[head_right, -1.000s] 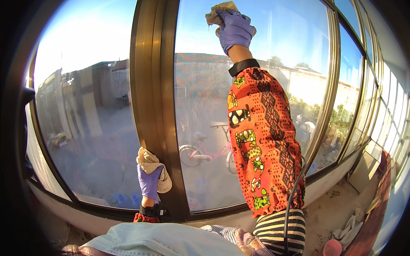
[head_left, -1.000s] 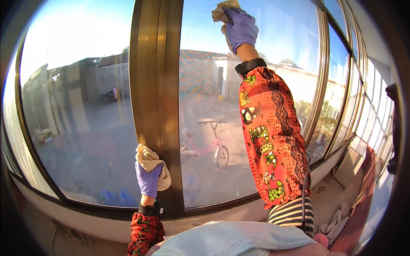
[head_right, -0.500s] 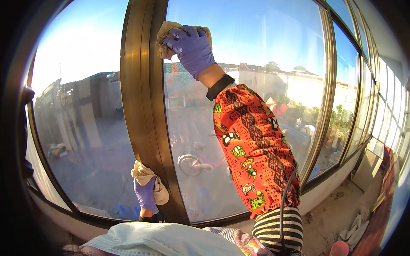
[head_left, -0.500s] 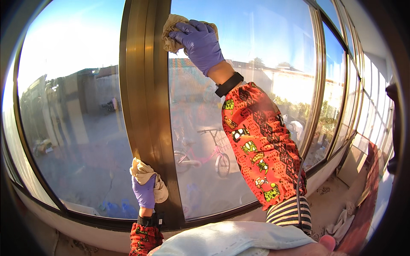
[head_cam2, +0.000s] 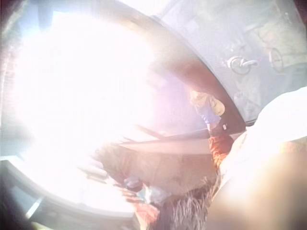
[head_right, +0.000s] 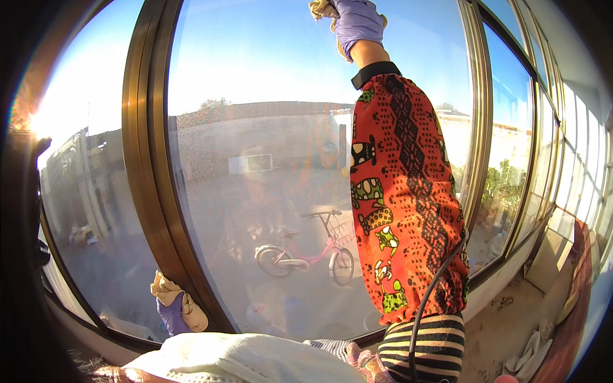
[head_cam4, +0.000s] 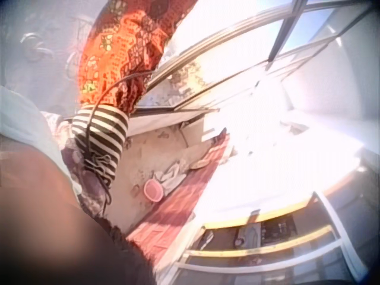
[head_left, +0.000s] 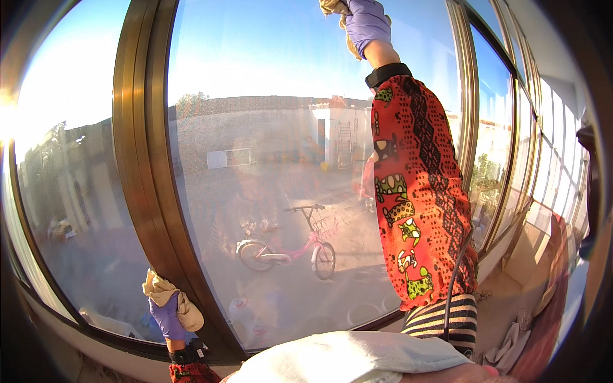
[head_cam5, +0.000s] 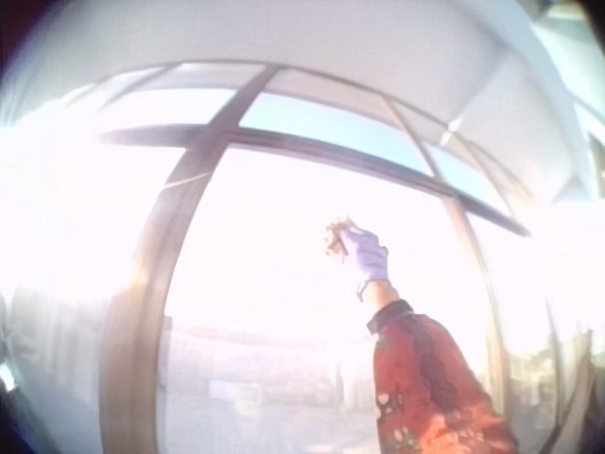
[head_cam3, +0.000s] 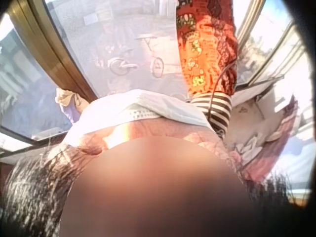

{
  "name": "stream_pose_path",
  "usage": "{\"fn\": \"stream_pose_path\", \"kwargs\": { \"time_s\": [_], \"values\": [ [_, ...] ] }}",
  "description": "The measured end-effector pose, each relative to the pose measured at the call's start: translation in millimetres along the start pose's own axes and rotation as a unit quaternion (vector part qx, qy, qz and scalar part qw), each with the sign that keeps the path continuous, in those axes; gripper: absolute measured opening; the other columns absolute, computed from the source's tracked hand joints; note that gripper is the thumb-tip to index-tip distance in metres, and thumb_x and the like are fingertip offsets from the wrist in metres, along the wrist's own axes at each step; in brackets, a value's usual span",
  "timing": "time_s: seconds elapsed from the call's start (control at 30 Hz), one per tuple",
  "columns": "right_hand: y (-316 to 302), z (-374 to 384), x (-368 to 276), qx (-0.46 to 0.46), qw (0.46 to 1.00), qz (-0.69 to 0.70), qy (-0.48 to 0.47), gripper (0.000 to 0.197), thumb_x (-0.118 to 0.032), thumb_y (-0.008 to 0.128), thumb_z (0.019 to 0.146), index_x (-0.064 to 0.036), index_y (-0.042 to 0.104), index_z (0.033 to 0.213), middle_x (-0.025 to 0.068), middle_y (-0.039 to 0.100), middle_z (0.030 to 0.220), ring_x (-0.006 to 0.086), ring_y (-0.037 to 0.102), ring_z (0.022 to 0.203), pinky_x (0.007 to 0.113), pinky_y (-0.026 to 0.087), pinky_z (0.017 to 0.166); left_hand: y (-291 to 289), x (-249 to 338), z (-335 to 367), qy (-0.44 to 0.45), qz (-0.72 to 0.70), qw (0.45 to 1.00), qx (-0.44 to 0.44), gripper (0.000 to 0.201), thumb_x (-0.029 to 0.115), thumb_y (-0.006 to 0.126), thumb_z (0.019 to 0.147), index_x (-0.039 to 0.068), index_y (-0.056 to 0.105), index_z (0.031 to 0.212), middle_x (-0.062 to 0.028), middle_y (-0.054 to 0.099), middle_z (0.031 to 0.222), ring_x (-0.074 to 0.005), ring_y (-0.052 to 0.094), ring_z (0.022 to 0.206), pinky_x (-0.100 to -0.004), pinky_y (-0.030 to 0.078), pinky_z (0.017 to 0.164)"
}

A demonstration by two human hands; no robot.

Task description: The person wipes the interior surface of a large curved window using a cloth. They repeatedly wring the cloth and wipe different sections of the glass and the window frame.

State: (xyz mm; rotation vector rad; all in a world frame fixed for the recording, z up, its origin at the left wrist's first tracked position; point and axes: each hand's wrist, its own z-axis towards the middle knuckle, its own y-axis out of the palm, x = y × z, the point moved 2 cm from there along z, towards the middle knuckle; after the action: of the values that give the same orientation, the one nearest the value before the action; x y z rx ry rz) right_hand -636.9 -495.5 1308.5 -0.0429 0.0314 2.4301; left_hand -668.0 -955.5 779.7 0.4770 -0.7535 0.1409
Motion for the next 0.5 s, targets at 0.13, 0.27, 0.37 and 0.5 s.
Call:
{"fn": "stream_pose_path", "kwargs": {
  "time_s": [0.13, 0.27, 0.37, 0.5],
  "values": [
    [-92.0, -26.1, 91.1, 0.095, 0.911, -0.388, -0.101, 0.034, -0.018, 0.065, 0.091, -0.0141, 0.065, 0.125, 0.0116, 0.065, 0.126, 0.0342, 0.063, 0.112, 0.041, 0.052, 0.094, -5.2, 2.8, 3.0, 0.017, 0.006, 1.000, 0.002, 0.033, 0.006, 0.073, 0.084, 0.005, 0.060, 0.114, -0.0029, 0.064, 0.098, -0.0136, 0.064, 0.083, -0.0292, 0.054, 0.076],
    [-172.8, -74.4, 164.2, 0.166, 0.866, -0.472, -0.022, 0.031, -0.023, 0.060, 0.094, -0.0126, 0.065, 0.122, 0.0143, 0.066, 0.123, 0.0342, 0.064, 0.111, 0.042, 0.051, 0.095, -18.2, -17.6, 18.7, -0.005, 0.016, 1.000, 0.001, 0.034, 0.006, 0.073, 0.084, 0.004, 0.059, 0.115, -0.0029, 0.064, 0.099, -0.0137, 0.064, 0.084, -0.0292, 0.054, 0.077],
    [-204.7, -112.2, 194.7, 0.149, 0.854, -0.479, 0.139, 0.032, -0.023, 0.059, 0.092, -0.0158, 0.064, 0.123, 0.0140, 0.066, 0.123, 0.0339, 0.062, 0.114, 0.044, 0.049, 0.099, -29.0, -35.6, 31.2, -0.018, 0.014, 1.000, -0.004, 0.034, 0.006, 0.073, 0.084, 0.004, 0.059, 0.115, -0.0029, 0.064, 0.099, -0.0137, 0.063, 0.085, -0.0292, 0.054, 0.077],
    [-209.6, -139.2, 186.6, 0.183, 0.802, -0.537, 0.189, 0.037, -0.024, 0.060, 0.089, -0.0185, 0.064, 0.125, 0.0126, 0.064, 0.126, 0.0333, 0.063, 0.114, 0.048, 0.050, 0.095, -33.1, -43.6, 39.9, -0.046, 0.007, 0.999, -0.009, 0.035, 0.007, 0.073, 0.084, 0.004, 0.059, 0.116, -0.0029, 0.064, 0.100, -0.0137, 0.063, 0.085, -0.0292, 0.054, 0.078]
  ]
}}
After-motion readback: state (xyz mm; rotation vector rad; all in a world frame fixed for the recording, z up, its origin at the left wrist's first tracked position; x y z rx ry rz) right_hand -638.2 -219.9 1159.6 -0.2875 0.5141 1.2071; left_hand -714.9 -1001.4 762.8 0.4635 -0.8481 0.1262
